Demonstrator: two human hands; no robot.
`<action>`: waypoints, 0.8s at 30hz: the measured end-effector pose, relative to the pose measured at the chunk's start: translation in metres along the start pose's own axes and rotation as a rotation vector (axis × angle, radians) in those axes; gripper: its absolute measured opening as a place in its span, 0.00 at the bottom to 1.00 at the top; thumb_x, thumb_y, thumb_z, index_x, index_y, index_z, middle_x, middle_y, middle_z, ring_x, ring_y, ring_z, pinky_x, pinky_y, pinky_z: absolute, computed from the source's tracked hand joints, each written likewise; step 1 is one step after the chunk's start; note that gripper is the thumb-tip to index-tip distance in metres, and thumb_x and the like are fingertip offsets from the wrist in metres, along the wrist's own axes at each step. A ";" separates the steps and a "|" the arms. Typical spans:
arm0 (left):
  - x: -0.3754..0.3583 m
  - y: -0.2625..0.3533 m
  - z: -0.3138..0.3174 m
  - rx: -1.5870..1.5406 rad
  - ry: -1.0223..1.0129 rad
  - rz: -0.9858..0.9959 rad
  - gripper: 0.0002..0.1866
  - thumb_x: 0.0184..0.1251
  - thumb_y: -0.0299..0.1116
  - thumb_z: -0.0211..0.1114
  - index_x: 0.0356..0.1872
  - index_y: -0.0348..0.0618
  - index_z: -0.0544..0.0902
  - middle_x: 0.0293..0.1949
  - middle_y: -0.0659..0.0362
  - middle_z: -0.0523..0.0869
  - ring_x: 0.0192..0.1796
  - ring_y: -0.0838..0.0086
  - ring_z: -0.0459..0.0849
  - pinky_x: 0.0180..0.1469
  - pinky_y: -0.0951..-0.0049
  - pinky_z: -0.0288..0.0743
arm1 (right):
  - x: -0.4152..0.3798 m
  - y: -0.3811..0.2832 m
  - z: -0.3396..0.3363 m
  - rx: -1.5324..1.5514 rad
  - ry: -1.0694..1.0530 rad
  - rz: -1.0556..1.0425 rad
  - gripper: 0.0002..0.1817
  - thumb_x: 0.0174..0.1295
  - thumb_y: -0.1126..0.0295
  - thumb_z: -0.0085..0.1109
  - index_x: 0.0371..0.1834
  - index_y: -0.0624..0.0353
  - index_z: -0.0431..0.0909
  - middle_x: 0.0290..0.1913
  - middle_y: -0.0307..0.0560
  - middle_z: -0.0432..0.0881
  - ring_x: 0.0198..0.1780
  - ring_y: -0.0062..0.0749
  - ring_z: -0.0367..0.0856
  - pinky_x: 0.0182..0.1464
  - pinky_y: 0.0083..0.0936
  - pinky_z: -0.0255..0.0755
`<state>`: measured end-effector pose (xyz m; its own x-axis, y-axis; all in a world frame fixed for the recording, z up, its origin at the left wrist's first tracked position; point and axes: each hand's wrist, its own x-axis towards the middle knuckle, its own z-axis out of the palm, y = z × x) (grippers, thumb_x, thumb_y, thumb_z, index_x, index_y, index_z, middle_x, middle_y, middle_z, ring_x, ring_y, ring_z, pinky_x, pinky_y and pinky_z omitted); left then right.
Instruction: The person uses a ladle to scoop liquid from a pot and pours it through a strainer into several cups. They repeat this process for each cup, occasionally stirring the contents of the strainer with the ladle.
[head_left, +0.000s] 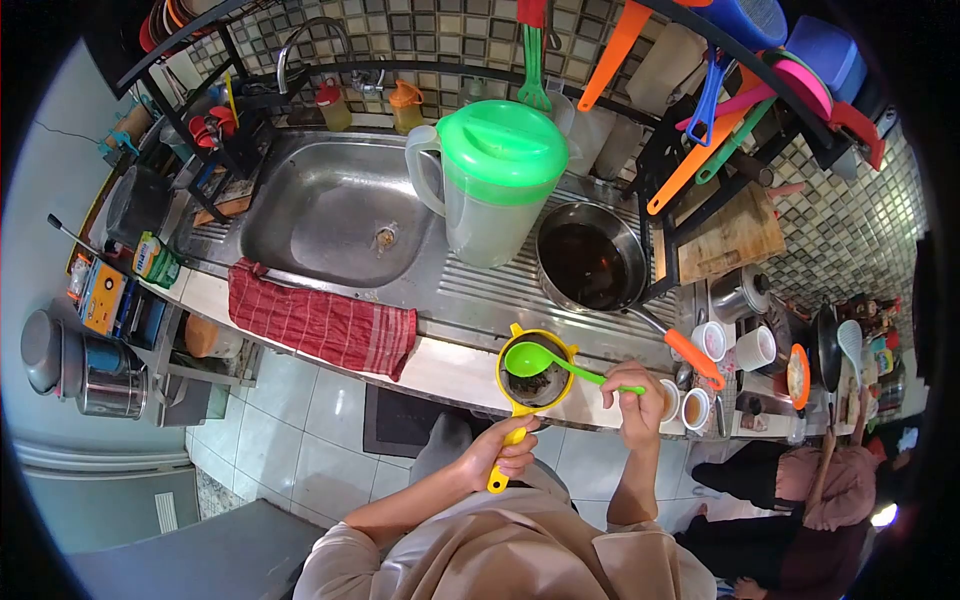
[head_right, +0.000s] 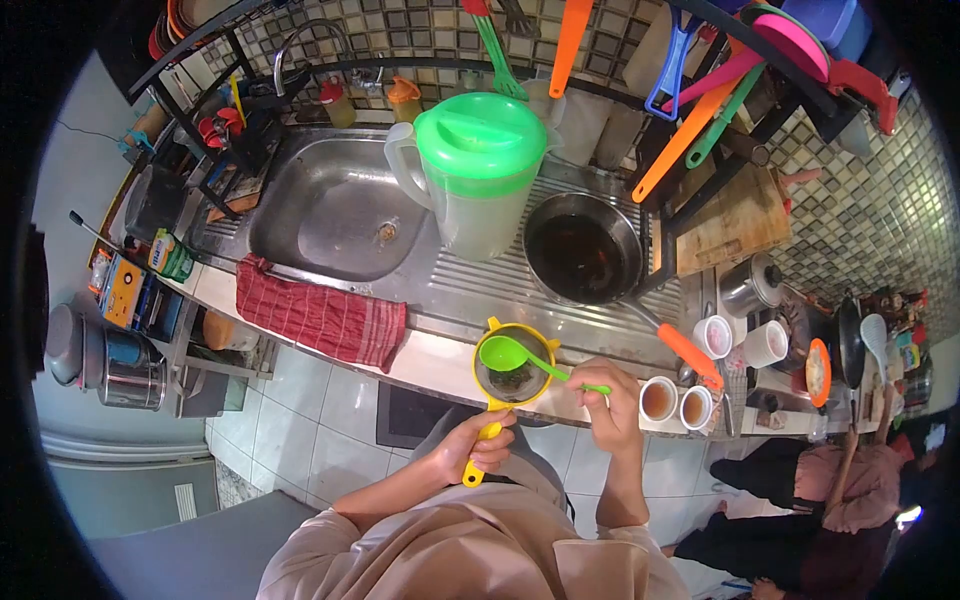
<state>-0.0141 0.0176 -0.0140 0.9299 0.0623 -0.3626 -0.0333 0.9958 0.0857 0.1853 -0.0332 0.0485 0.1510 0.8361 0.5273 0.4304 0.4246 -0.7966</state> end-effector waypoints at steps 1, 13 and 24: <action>0.000 0.000 0.000 0.001 -0.002 0.001 0.11 0.67 0.44 0.49 0.28 0.53 0.65 0.11 0.71 0.55 0.11 0.87 0.52 0.10 0.87 0.47 | 0.000 -0.002 0.000 -0.005 0.001 -0.010 0.15 0.64 0.62 0.45 0.32 0.64 0.74 0.27 0.47 0.75 0.23 0.27 0.72 0.26 0.20 0.65; -0.001 0.000 -0.003 -0.015 -0.014 -0.010 0.10 0.68 0.42 0.48 0.29 0.52 0.67 0.11 0.71 0.55 0.10 0.87 0.52 0.10 0.87 0.48 | 0.005 -0.002 0.008 -0.171 -0.119 -0.011 0.10 0.60 0.65 0.49 0.32 0.61 0.74 0.26 0.47 0.77 0.26 0.39 0.76 0.28 0.27 0.68; -0.003 0.001 -0.003 -0.008 0.002 -0.030 0.10 0.67 0.43 0.49 0.29 0.53 0.67 0.10 0.71 0.54 0.11 0.87 0.52 0.11 0.86 0.47 | 0.006 -0.003 0.012 -0.232 -0.110 0.004 0.12 0.61 0.63 0.49 0.30 0.61 0.75 0.26 0.46 0.77 0.25 0.38 0.76 0.28 0.27 0.67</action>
<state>-0.0178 0.0189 -0.0158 0.9296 0.0329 -0.3671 -0.0087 0.9977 0.0674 0.1747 -0.0255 0.0504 0.0609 0.8758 0.4788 0.6247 0.3407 -0.7026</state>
